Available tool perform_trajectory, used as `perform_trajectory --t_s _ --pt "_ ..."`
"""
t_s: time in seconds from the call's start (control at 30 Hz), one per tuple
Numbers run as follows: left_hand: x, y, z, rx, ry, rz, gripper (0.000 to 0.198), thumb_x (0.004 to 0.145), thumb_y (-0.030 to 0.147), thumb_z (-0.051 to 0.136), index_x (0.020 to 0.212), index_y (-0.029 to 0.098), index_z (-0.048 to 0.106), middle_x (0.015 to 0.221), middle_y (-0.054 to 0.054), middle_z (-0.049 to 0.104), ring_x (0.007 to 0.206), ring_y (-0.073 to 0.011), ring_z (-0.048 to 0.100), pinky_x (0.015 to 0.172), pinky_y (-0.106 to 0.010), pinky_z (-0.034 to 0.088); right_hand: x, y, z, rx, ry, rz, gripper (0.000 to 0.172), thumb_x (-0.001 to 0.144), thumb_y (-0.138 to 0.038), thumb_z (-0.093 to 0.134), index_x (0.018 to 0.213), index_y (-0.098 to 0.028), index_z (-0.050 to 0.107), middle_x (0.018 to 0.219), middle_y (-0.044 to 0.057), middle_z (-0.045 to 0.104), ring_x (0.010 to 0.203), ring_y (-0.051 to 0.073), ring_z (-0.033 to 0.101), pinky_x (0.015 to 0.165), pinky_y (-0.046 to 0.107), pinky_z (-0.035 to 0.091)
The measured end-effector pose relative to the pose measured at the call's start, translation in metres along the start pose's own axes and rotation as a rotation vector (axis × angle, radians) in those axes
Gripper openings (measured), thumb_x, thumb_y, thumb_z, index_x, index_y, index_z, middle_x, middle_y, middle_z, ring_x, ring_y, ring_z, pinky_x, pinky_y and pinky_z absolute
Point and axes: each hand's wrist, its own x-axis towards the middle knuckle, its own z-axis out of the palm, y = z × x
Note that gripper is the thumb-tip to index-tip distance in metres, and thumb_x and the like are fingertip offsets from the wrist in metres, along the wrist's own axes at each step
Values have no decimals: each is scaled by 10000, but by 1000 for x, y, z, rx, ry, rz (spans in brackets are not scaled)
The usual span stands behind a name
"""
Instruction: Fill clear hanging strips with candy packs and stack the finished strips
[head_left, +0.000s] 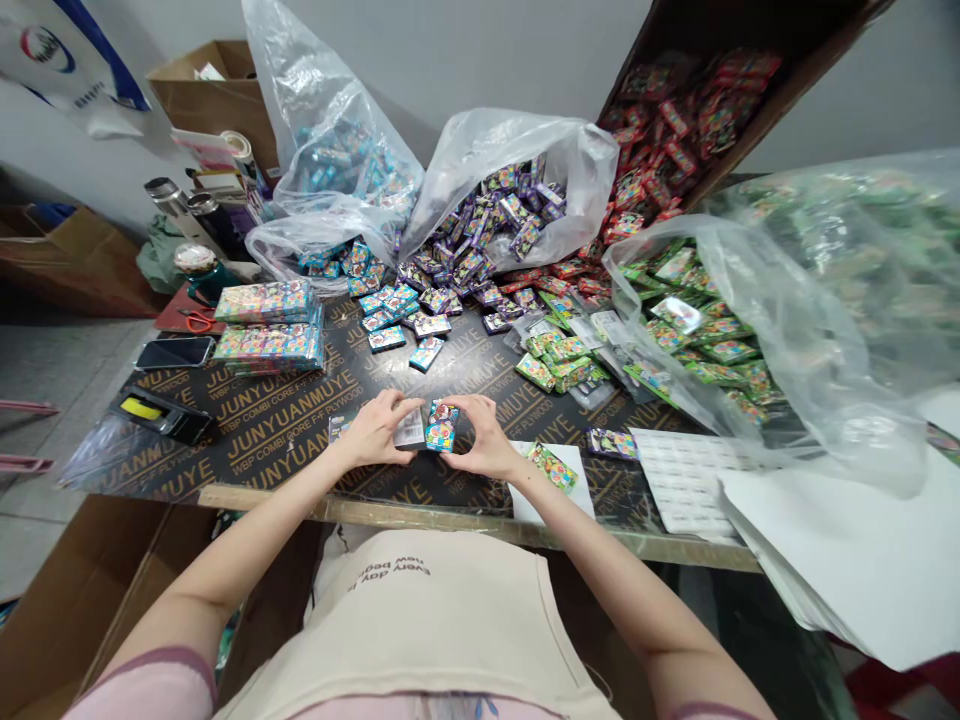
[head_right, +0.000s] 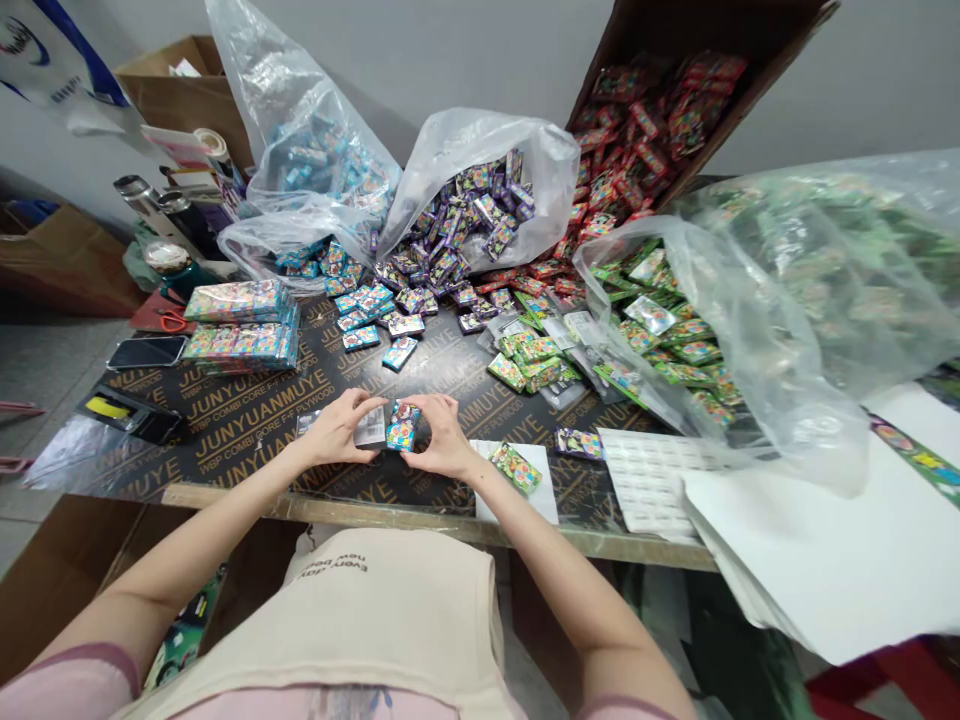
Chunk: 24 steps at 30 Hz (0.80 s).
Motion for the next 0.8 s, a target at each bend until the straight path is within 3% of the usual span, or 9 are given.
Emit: perform_trajectory --t_s 0.2,0.43,0.53,0.6,0.7,0.8 --pt "2 -1 -1 13 -1 6 940 575 450 724 1409 213 361 1127 -114 450 1041 -301 461 918 -435 419 1 0 3 47 -1 -30 641 609 -283 683 1214 -233 476 1205 88 588 1131 286 525 1010 472 293" --pt "1 6 2 -97 -14 63 978 577 384 725 1442 223 298 1126 -98 459 1037 -283 479 930 -417 428 12 8 0 148 -184 -82 762 639 -329 703 1332 -216 407 1308 107 537 1221 288 472 1042 477 304" --pt "0 5 1 -129 71 -26 1003 603 355 726 1461 233 222 1177 -101 454 1088 -286 473 966 -425 415 9 6 0 68 -73 -25 877 671 -427 730 1416 -226 313 1400 132 467 1338 314 360 1089 513 224" --pt "-1 3 1 -132 124 -72 1016 620 345 728 1468 231 180 1214 -109 448 1119 -290 465 989 -436 402 5 1 3 42 33 46 913 715 -461 711 1457 -229 233 1348 136 526 1339 308 372 1100 529 181" --pt "0 2 3 -108 121 -85 1031 626 339 731 1474 233 155 1205 -111 456 1116 -293 466 973 -446 415 10 3 9 69 -42 25 785 830 -425 608 1473 -240 198 1190 93 650 1241 267 495 1097 522 172" --pt "3 3 6 -54 60 -92 999 633 344 731 1471 254 196 1175 -104 448 1090 -288 470 940 -439 437 40 33 1 -130 -19 59 554 886 -323 513 1411 -231 361 1217 88 638 1214 257 500 1073 493 209"
